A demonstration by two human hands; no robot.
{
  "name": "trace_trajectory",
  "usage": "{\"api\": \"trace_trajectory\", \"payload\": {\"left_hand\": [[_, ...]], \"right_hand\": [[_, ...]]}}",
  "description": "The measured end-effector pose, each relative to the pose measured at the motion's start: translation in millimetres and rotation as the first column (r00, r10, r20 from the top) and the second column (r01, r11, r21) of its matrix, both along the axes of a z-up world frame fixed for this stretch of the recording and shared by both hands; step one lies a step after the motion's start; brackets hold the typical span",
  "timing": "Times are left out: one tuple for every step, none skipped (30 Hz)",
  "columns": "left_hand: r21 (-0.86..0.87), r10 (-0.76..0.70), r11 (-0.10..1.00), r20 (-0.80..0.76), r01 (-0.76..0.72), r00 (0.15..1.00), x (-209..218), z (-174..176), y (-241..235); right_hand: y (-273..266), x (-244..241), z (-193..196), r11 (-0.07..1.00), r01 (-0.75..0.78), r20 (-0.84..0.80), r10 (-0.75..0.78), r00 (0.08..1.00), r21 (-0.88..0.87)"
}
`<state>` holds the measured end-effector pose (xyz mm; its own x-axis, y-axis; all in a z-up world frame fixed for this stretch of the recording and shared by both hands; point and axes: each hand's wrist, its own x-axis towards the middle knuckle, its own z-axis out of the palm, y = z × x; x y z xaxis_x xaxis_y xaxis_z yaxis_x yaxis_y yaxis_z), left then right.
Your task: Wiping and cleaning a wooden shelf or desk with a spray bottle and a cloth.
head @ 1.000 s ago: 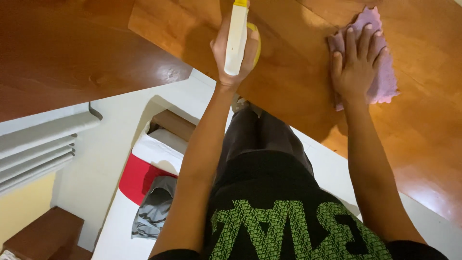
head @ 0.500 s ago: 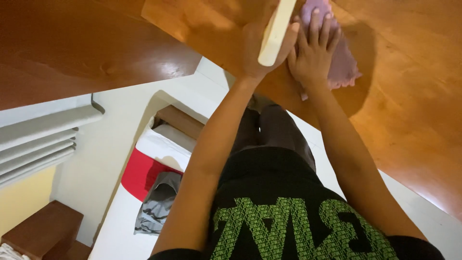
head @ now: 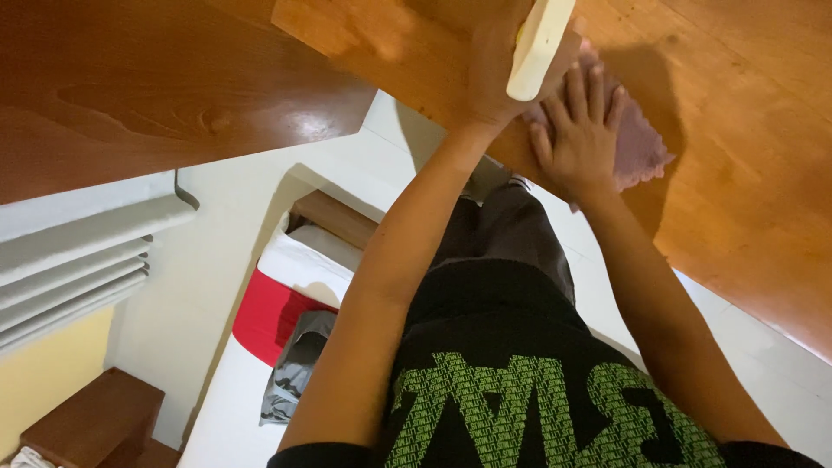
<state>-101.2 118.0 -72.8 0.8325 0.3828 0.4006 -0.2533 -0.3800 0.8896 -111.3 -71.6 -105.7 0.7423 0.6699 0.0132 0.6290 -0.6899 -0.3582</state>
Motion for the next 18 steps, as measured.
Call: {"api": "trace_trajectory", "payload": {"left_hand": [[-0.005,-0.003,1.000,0.002,0.003,1.000,0.1,-1.2,0.4],[-0.010,-0.007,1.000,0.004,0.007,1.000,-3.1,-6.0,2.7],[-0.013,-0.011,1.000,0.005,0.012,1.000,-5.0,-10.4,3.2],[-0.016,-0.016,1.000,0.007,0.016,1.000,-1.0,-14.1,0.9],[-0.014,-0.017,1.000,0.009,0.017,1.000,-0.8,0.9,1.1],[-0.009,-0.016,1.000,0.023,0.016,1.000,-0.4,16.0,1.5],[-0.006,-0.017,1.000,0.037,0.018,0.999,-0.3,31.0,0.7],[-0.006,-0.022,1.000,0.038,0.022,0.999,-1.3,43.5,0.3],[-0.036,-0.009,0.999,0.041,0.010,0.999,-1.1,56.2,-0.1],[-0.067,0.004,0.998,0.044,-0.001,0.999,-0.8,68.8,-0.4],[-0.065,0.001,0.998,0.045,0.002,0.999,-2.6,50.7,-0.4],[-0.074,0.002,0.997,0.000,-0.002,1.000,-4.2,32.6,-0.5],[-0.085,0.001,0.996,-0.043,-0.005,0.999,-3.7,14.8,-2.0],[-0.086,-0.003,0.996,-0.039,0.000,0.999,-1.9,17.5,-1.2],[-0.068,-0.002,0.998,-0.025,0.000,1.000,-0.4,20.5,-0.1],[-0.051,0.000,0.999,-0.012,0.000,1.000,1.2,23.5,0.6],[-0.049,-0.006,0.999,-0.010,0.006,1.000,1.4,29.0,1.9],[-0.023,-0.003,1.000,0.006,0.003,1.000,1.6,34.4,2.8]], "right_hand": [[1.5,8.0,-8.0,1.000,0.014,-0.038,-0.015,0.999,-0.025],[9.2,19.5,-9.9,1.000,0.016,-0.039,-0.017,0.999,-0.026],[17.3,30.1,-12.5,0.999,0.046,-0.019,-0.045,0.999,0.010],[25.2,40.9,-15.1,0.996,0.074,0.001,-0.075,0.997,0.047],[31.1,39.8,-5.6,0.996,0.076,0.003,-0.076,0.997,0.049],[37.0,39.1,4.0,0.995,0.072,0.087,-0.079,0.993,0.073],[41.7,37.6,13.8,0.993,0.069,0.169,-0.084,0.982,0.095],[36.2,30.9,11.3,0.993,0.073,0.170,-0.088,0.982,0.095],[31.0,25.7,8.8,0.996,0.032,0.114,-0.041,0.993,0.080],[26.0,20.6,6.3,0.998,-0.010,0.058,0.006,0.998,0.069],[25.7,7.9,12.8,0.997,-0.008,0.059,0.003,0.998,0.070],[25.4,-4.7,19.4,0.999,-0.002,0.004,0.002,1.000,0.038],[23.6,-15.4,26.6,1.000,0.002,-0.048,-0.002,0.999,0.003],[24.6,-16.3,26.6,1.000,0.006,-0.045,-0.006,0.999,0.002],[26.0,-17.6,26.6,0.999,0.042,-0.030,-0.042,0.999,0.025],[27.1,-18.9,26.6,0.996,0.078,-0.016,-0.077,0.997,0.048],[29.1,-6.6,15.6,0.995,0.084,-0.015,-0.083,0.996,0.050],[30.6,5.9,4.5,0.994,0.098,-0.010,-0.098,0.995,0.044]]}}
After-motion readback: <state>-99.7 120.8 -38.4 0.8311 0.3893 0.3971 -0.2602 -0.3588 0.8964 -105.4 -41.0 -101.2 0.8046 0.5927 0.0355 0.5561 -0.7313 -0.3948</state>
